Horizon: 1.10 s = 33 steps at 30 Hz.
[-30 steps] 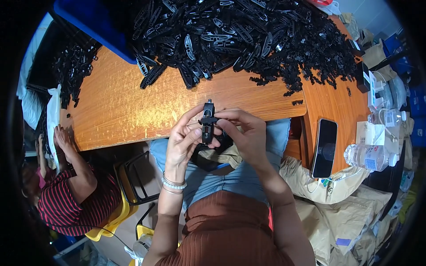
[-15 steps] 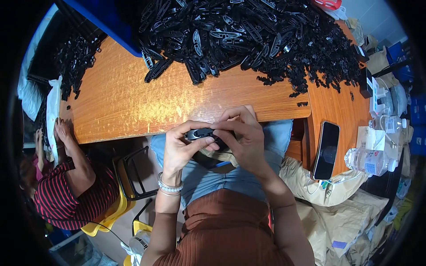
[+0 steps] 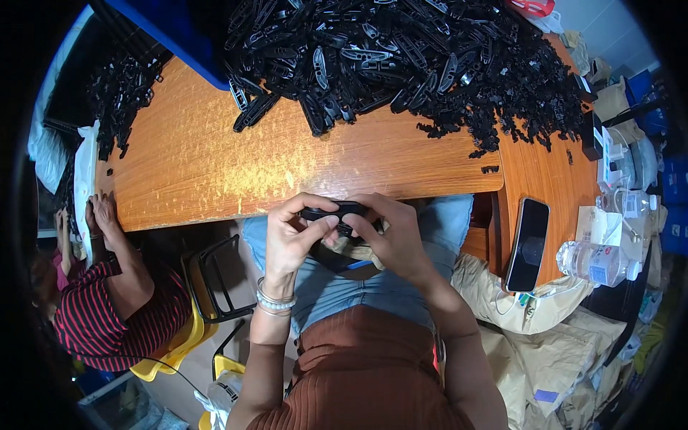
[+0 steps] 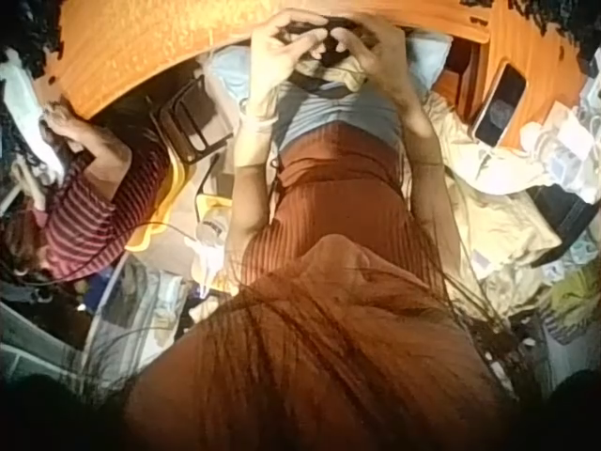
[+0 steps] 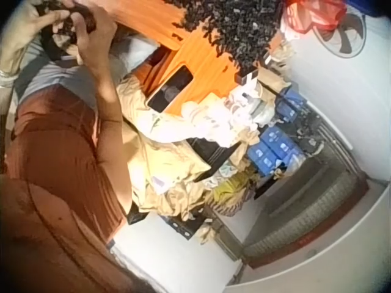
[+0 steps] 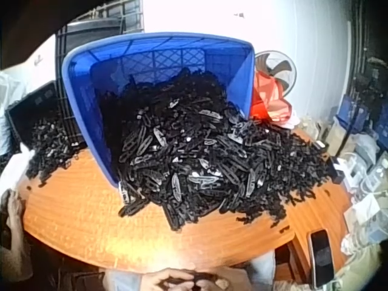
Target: Assembling small black plastic components by snapping pieces together by hand.
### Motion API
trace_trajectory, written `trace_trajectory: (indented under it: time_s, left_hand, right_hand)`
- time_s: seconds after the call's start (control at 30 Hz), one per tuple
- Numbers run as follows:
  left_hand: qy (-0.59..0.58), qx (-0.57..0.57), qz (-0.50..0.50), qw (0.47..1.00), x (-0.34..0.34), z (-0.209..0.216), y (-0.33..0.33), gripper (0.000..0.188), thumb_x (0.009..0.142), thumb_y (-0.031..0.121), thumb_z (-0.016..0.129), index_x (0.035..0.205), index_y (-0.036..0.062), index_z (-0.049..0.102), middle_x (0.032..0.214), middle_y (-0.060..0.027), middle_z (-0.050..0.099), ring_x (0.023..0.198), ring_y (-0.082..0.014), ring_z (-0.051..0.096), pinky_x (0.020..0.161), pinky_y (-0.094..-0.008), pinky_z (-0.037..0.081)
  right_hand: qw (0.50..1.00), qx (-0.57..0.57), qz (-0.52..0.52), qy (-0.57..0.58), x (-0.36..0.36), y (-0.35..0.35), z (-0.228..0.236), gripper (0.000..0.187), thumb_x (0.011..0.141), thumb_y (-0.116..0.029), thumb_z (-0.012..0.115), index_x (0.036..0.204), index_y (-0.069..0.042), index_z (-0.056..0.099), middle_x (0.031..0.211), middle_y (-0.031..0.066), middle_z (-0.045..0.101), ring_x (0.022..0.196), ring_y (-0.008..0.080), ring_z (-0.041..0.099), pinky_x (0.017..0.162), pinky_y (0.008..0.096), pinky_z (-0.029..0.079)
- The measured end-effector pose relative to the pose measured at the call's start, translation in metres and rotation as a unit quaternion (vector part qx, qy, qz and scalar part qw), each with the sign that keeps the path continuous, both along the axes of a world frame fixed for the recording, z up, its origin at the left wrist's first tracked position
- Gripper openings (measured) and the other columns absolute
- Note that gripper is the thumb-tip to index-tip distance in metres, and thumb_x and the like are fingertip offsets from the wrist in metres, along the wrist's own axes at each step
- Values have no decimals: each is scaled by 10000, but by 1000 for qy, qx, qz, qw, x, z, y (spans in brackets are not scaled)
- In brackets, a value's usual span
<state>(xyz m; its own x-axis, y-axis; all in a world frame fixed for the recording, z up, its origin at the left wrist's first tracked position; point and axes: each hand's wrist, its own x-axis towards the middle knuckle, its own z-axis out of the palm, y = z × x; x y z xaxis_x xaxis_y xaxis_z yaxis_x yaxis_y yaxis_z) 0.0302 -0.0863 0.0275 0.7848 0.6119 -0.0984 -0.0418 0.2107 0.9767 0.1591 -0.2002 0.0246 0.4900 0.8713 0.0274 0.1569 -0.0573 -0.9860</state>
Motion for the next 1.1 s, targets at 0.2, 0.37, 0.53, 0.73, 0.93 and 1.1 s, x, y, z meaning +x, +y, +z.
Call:
trace_trajectory:
  time_s: [0.2,0.37,0.53,0.73,0.93,1.1]
  left_hand:
    - [13,20,-113,993,-2,-12,18,213,856,1,552,1051,-74,598,759,-125,661,653,-133,632,570,-232,507]
    - [152,338,90,924,37,-8,60,345,819,190,660,1088,-2,563,722,-89,581,626,-184,574,596,-318,465]
    - [197,580,132,779,77,-20,85,462,763,131,690,1162,9,491,964,-192,526,763,-323,578,648,-387,471]
    - [100,553,228,795,64,-28,79,223,832,56,591,1027,-53,583,921,-173,558,662,-269,583,613,-336,486]
    - [-91,-82,163,979,31,-33,41,202,868,33,575,1043,-69,579,771,-146,648,667,-168,646,599,-244,521]
    - [-123,-129,120,977,25,-27,21,65,867,-13,547,899,-10,490,770,-162,636,699,-215,659,636,-303,561]
  right_hand:
    - [989,-4,38,140,5,-12,-15,207,807,-83,634,972,42,628,696,63,610,572,89,573,563,217,444]
    - [986,-94,88,104,9,-22,-18,147,841,-64,582,958,7,635,698,29,596,622,73,564,568,228,438]
    - [875,62,-226,-425,79,10,-34,85,792,-24,589,858,15,626,802,94,565,728,239,532,663,331,432]
    - [825,-60,-202,-524,117,31,-36,85,770,-27,607,843,14,605,835,86,549,818,267,496,707,365,408]
    - [824,92,-229,-510,106,40,-42,82,814,2,557,893,11,579,882,97,564,788,212,535,707,309,432]
    - [973,149,-177,-4,58,38,-32,170,876,38,483,1014,22,581,899,89,597,715,98,551,608,207,456]
